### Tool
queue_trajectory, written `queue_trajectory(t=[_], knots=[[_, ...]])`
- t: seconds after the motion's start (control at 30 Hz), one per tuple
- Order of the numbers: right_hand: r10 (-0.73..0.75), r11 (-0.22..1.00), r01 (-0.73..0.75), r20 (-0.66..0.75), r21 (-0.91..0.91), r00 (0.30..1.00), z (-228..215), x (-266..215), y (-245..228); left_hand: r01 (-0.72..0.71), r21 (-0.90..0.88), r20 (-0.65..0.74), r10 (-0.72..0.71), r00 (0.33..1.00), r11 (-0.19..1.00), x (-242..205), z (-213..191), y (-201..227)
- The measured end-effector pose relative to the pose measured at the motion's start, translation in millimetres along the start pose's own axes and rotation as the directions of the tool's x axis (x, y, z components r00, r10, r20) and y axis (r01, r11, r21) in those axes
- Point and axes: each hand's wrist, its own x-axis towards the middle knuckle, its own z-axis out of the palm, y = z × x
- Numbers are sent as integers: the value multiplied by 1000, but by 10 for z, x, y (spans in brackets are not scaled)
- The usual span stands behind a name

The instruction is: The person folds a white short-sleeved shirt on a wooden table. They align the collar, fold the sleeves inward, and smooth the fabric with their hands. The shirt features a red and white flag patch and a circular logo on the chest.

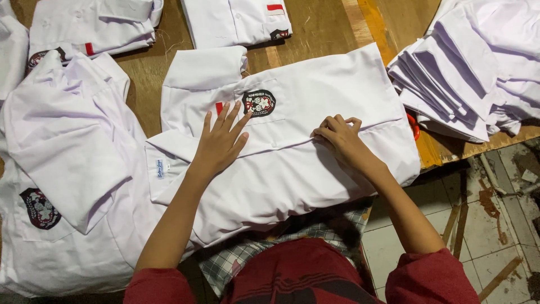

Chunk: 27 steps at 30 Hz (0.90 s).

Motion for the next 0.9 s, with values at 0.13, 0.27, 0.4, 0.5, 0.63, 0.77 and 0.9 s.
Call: queue_trajectory(t=[0.13,0.27,0.4,0.5,0.63,0.77,0.9], knots=[[23,999,-23,16,28,1000,51,-6,28,8,-14,4,-8,1000,1000,3,-5,8],[27,999,-28,34,26,999,-16,-7,-16,7,-11,-1,-7,1000,1000,3,4,9],[25,999,-28,70,40,997,-92,28,-71,4,-18,-6,-4,1000,1000,-1,-13,18],[68,998,-66,114,-19,991,-109,60,-100,12,-27,8,-12,1000,1000,-1,-7,13],[81,996,-77,154,-33,985,-187,74,-136,11,-25,3,-11,1000,1000,-8,-12,15],[59,998,-57,203,-16,977,-283,99,-136,-1,-23,-10,0,1000,1000,-13,-12,17],[10,993,16,224,-114,975,-266,104,-121,-1,-18,-9,0,1000,1000,-7,-6,13]])
